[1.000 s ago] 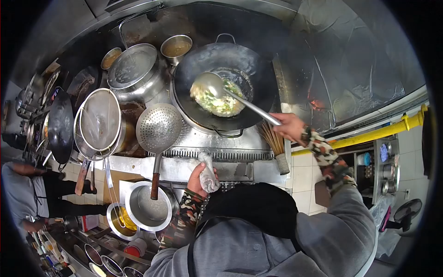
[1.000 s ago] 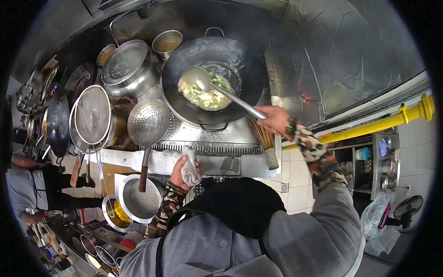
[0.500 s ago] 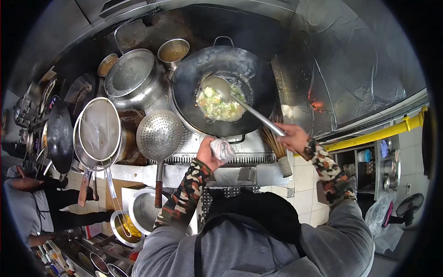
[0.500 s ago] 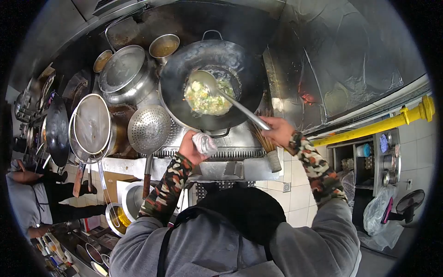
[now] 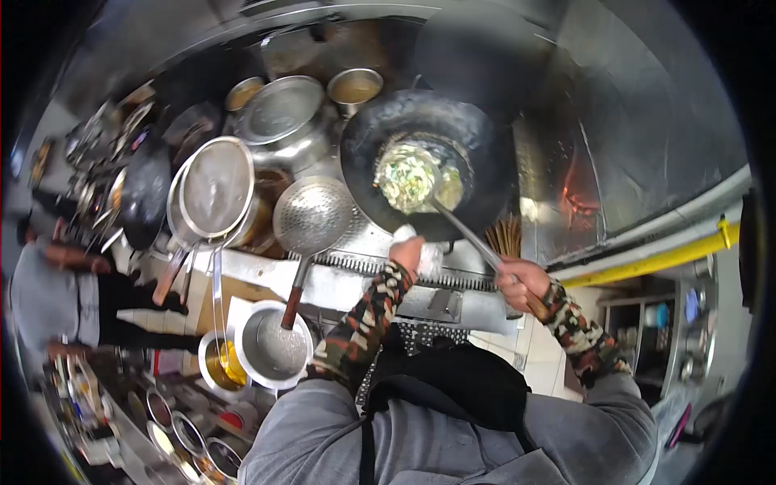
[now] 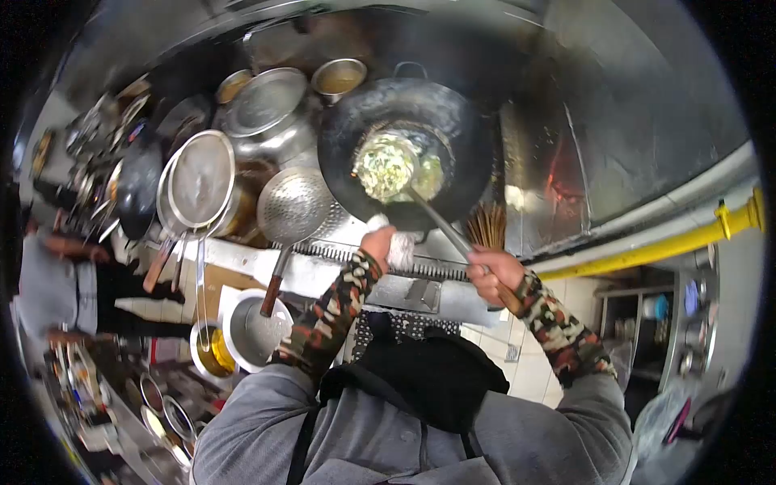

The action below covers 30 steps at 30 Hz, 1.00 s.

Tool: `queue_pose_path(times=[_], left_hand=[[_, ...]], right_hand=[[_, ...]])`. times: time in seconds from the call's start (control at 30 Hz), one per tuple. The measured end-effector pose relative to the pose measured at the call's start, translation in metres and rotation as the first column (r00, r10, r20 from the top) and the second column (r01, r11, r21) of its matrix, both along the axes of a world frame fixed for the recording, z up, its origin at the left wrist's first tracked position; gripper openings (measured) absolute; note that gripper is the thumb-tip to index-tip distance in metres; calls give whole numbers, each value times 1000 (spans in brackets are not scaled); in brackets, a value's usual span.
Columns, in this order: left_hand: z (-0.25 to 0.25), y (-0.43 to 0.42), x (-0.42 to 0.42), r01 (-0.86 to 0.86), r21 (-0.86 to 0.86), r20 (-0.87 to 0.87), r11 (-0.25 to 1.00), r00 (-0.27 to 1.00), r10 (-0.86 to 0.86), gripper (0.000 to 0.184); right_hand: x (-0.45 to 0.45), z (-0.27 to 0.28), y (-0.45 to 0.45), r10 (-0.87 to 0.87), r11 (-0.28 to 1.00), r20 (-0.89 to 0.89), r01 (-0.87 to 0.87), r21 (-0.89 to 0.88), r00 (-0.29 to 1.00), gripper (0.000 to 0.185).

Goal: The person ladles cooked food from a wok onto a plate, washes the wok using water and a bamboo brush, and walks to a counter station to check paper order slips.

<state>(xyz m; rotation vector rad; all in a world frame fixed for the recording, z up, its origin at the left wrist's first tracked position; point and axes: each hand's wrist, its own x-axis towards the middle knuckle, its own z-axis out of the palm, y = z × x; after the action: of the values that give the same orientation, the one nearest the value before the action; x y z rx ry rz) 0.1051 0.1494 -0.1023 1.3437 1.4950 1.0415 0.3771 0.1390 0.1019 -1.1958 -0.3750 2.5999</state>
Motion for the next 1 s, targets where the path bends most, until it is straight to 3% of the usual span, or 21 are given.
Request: queue_pose_path(times=[0.03, 0.07, 0.1, 0.17, 0.23, 0.37, 0.4, 0.5, 0.53, 0.6, 0.7, 0.73, 0.77, 0.9, 0.93, 1.0], left_hand=[[-24, -19, 7, -163, 51, 246, 985, 958, 146, 17], [19, -52, 12, -271, -231, 383, 935, 858, 343, 16], [67, -87, 18, -313, -500, 458, 807, 695, 554, 16], [4, -158, 20, -313, -138, 460, 940, 820, 341, 16], [115, -219, 50, -441, -450, 619, 776, 472, 627, 17], [132, -326, 112, -626, -461, 632, 630, 267, 728, 19], [152, -347, 134, -679, -477, 631, 558, 177, 755, 18], [185, -413, 208, -794, -540, 422, 278, 31, 906, 18], [169, -435, 226, -854, -458, 525, 246, -36, 851, 18], [180, -479, 275, -878, -475, 504, 59, -216, 837, 19], [174, -541, 349, -914, -372, 496, -162, -343, 797, 20], [170, -558, 375, -875, -422, 429, -236, -422, 799, 19], [213, -536, 394, -834, -456, 358, -312, -493, 793, 19], [194, -584, 483, -739, -401, 575, -541, -663, 480, 17], [208, -595, 501, -711, -405, 600, -574, -681, 420, 28], [209, -619, 543, -616, -364, 567, -699, -742, 358, 31]], right_hand=[[8, 6, -3, 67, 997, -150, -72, -28, 986, 13], [14, 19, -7, 77, 992, -165, -93, -88, 983, 14], [18, 31, -11, 97, 980, -179, -125, -153, 979, 16], [27, 52, -17, 284, 956, -147, -293, -37, 947, 22], [30, 70, -22, 466, 884, -111, -466, 26, 878, 32], [20, 75, -41, 702, 709, 10, -700, 89, 712, 46], [19, 78, -45, 755, 654, 5, -754, 63, 656, 46], [16, 76, -66, 864, 493, -112, -870, -12, 491, 48], [9, 88, -84, 886, 449, -101, -892, -45, 452, 48], [-3, 98, -125, 931, 314, -162, -945, -91, 326, 49], [-13, 102, -189, 965, 126, -226, -991, -55, 135, 49], [-14, 106, -212, 974, 23, -223, -999, -29, 29, 49], [-24, 118, -194, 969, -73, -238, -997, -30, -64, 49], [-36, 128, -298, 906, -382, -216, -923, -48, -364, 47], [-35, 133, -324, 871, -460, -202, -888, -15, -448, 45], [-28, 142, -367, 809, -561, -235, -827, -32, -539, 44]])
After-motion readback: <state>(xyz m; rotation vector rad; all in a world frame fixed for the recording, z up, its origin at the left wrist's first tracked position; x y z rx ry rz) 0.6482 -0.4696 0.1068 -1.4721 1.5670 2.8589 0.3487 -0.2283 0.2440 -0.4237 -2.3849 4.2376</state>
